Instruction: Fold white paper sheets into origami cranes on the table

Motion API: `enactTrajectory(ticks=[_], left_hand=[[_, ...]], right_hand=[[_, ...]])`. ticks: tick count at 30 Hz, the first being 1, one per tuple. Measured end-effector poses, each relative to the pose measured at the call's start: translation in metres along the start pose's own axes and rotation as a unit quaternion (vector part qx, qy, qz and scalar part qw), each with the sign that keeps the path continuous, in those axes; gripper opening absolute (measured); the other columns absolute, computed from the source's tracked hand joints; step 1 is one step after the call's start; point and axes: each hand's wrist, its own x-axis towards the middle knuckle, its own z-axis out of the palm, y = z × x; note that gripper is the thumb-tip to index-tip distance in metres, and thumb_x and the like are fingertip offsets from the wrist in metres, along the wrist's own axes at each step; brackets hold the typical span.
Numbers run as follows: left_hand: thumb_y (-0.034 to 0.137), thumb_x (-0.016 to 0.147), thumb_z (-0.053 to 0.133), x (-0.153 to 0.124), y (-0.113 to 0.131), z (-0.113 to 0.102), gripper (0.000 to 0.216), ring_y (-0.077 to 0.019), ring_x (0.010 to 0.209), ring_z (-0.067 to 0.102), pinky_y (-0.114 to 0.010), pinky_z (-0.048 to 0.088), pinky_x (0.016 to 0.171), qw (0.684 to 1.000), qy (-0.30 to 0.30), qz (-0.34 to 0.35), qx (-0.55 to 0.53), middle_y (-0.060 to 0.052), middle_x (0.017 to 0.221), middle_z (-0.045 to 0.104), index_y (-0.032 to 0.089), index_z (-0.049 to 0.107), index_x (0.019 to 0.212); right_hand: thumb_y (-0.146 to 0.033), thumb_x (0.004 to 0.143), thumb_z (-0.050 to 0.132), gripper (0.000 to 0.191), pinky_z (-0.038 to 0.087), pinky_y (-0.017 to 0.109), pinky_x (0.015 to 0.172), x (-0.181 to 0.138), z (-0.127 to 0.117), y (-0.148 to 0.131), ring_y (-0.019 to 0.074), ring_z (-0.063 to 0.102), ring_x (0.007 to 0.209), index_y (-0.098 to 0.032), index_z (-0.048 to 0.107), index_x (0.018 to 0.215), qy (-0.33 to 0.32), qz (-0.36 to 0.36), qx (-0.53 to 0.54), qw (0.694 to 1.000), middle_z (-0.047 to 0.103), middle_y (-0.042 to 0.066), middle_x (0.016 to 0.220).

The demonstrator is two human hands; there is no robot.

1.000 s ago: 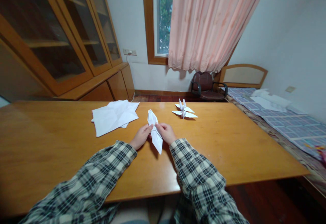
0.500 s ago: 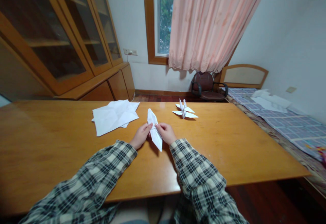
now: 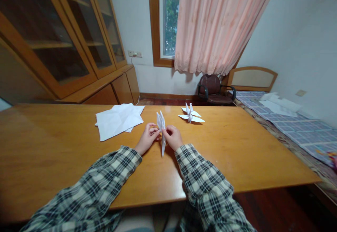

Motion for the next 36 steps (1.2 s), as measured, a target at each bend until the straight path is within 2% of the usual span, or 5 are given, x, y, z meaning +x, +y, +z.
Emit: enactTrajectory(ticks=[6, 12, 20, 29, 36], left_hand=[[0.041, 0.081, 0.055, -0.004, 0.007, 0.001, 0.034, -0.0127, 0.068, 0.062, -0.025, 0.052, 0.059, 0.999, -0.050, -0.022, -0.002, -0.002, 0.081, 0.062, 0.019, 0.043, 0.103], [0.051, 0.083, 0.046, -0.007, 0.012, 0.003, 0.038, -0.0140, 0.072, 0.061, -0.025, 0.051, 0.060, 0.996, -0.069, -0.047, -0.020, -0.003, 0.089, 0.061, 0.020, 0.044, 0.104], [0.053, 0.083, 0.046, -0.004, 0.010, -0.001, 0.042, -0.0203, 0.102, 0.053, -0.031, 0.040, 0.092, 0.999, -0.007, 0.026, 0.036, -0.006, 0.099, 0.060, 0.017, 0.054, 0.102], [0.041, 0.082, 0.050, -0.002, 0.007, 0.002, 0.028, -0.0153, 0.081, 0.055, -0.027, 0.044, 0.075, 0.999, 0.027, -0.021, -0.021, -0.001, 0.085, 0.057, 0.017, 0.052, 0.096], [0.040, 0.077, 0.054, 0.004, 0.000, -0.002, 0.034, -0.0180, 0.083, 0.058, -0.029, 0.044, 0.073, 0.994, 0.066, -0.049, -0.077, -0.003, 0.090, 0.062, 0.016, 0.054, 0.101]], right_hand=[[-0.033, 0.082, 0.052, 0.031, 0.029, 0.024, 0.054, -0.003, 0.000, -0.004, 0.0115, 0.038, 0.057, -0.019, 0.040, 0.056, -0.034, -0.042, -0.019, 0.998, 0.037, -0.004, 0.059], [-0.034, 0.079, 0.058, 0.024, 0.036, 0.025, 0.059, -0.005, -0.003, -0.012, 0.0125, 0.041, 0.065, -0.019, 0.046, 0.065, -0.033, -0.064, -0.012, 0.997, 0.041, -0.001, 0.072], [-0.036, 0.082, 0.057, 0.025, 0.044, 0.027, 0.062, -0.007, -0.003, -0.013, 0.0151, 0.049, 0.077, -0.021, 0.062, 0.102, -0.082, -0.073, -0.009, 0.994, 0.048, 0.005, 0.091], [-0.018, 0.084, 0.050, 0.026, 0.047, 0.031, 0.072, -0.006, -0.001, -0.004, 0.0167, 0.052, 0.086, -0.025, 0.067, 0.103, -0.083, -0.100, -0.018, 0.991, 0.051, 0.006, 0.094], [-0.007, 0.076, 0.050, 0.038, 0.047, 0.032, 0.078, -0.007, -0.002, -0.001, 0.0164, 0.051, 0.088, -0.026, 0.065, 0.105, -0.081, -0.110, -0.037, 0.990, 0.049, 0.005, 0.098]])
